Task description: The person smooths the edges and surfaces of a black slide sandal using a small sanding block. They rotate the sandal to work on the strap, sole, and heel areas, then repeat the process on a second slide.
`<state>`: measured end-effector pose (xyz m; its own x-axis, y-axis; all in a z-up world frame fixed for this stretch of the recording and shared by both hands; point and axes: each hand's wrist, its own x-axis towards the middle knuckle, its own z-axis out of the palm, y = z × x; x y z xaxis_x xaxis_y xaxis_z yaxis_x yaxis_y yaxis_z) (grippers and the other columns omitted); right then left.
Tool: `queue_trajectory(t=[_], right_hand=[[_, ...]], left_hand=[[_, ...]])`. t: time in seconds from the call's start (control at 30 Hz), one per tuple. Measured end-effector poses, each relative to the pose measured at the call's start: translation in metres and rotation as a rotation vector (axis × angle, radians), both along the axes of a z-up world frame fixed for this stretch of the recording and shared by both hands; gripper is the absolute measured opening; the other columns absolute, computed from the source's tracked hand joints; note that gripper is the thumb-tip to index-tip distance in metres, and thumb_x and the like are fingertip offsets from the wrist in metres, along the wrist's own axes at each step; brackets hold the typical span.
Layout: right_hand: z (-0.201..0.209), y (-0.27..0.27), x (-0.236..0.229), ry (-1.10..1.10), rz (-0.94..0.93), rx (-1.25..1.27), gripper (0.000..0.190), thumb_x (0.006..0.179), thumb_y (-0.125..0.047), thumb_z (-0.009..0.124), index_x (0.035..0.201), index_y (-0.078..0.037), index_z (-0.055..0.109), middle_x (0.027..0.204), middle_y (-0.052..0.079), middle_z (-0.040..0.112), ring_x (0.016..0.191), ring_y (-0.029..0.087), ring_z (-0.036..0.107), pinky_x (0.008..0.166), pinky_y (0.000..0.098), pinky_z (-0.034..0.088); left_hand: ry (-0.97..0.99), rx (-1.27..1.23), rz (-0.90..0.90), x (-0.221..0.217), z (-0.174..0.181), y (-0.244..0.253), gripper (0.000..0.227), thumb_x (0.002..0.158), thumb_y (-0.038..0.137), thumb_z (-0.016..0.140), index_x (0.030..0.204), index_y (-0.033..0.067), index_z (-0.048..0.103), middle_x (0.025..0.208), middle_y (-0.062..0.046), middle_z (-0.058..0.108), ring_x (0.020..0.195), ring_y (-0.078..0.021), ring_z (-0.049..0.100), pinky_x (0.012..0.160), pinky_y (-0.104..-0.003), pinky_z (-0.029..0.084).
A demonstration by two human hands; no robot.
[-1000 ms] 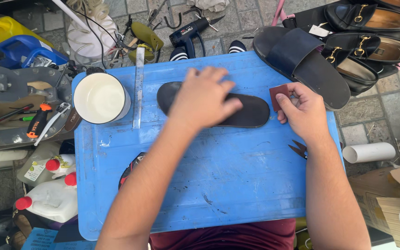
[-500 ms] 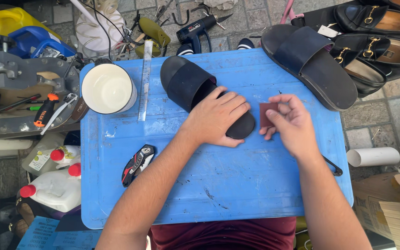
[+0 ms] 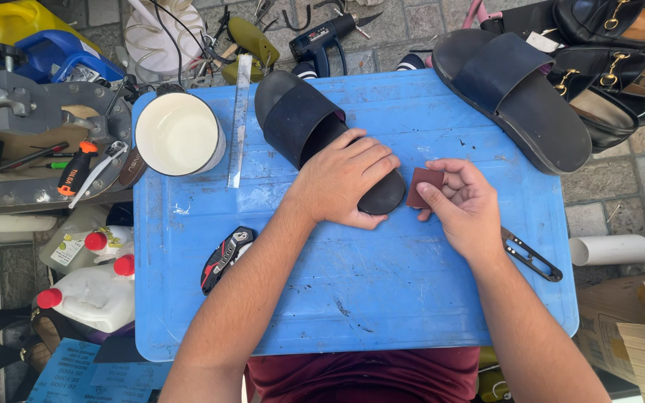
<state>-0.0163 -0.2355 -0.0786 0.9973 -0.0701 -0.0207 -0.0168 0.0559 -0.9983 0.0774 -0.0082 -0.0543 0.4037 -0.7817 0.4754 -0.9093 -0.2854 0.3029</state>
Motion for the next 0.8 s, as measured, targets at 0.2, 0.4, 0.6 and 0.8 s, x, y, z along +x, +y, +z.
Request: queue_trajectory(t=[0.2,0.4,0.6,0.8], right_hand=[[-0.004,0.002,0.005,0.001,-0.006,-0.050,0.029,0.098,0.004,0.067,0.124,0.005,0.056,0.103,0.014,0.072,0.084,0.013,0.071,0.065,0.0272,0.059],[0.000,0.005,0.004,0.028,-0.012,-0.052,0.029,0.096,0.004,0.067,0.122,0.005,0.056,0.105,0.014,0.073,0.089,0.015,0.073,0.067,0.0280,0.061],[0.005,0.005,-0.001,0.075,0.054,-0.083,0.027,0.094,0.006,0.066,0.120,0.005,0.057,0.103,0.015,0.073,0.088,0.016,0.073,0.070,0.0283,0.061],[0.006,0.006,0.000,0.090,0.039,-0.064,0.024,0.094,0.006,0.066,0.116,0.005,0.056,0.103,0.017,0.073,0.086,0.017,0.074,0.069,0.0291,0.062]], left_hand=[[0.006,0.007,-0.007,0.001,-0.002,0.000,0.075,0.064,0.050,0.087,0.117,0.0018,0.064,0.116,-0.012,0.065,0.111,-0.0306,0.061,0.107,-0.046,0.043],[-0.018,-0.003,0.003,0.001,-0.003,0.000,0.074,0.064,0.050,0.087,0.116,0.0022,0.065,0.115,-0.012,0.066,0.111,-0.0301,0.061,0.106,-0.045,0.044],[-0.011,0.001,0.001,0.001,-0.004,0.000,0.072,0.064,0.049,0.087,0.115,0.0024,0.065,0.114,-0.012,0.066,0.110,-0.0299,0.062,0.105,-0.045,0.044],[-0.018,-0.013,0.011,0.000,-0.005,-0.001,0.073,0.063,0.048,0.086,0.115,0.0017,0.065,0.114,-0.012,0.066,0.109,-0.0300,0.062,0.106,-0.045,0.044]])
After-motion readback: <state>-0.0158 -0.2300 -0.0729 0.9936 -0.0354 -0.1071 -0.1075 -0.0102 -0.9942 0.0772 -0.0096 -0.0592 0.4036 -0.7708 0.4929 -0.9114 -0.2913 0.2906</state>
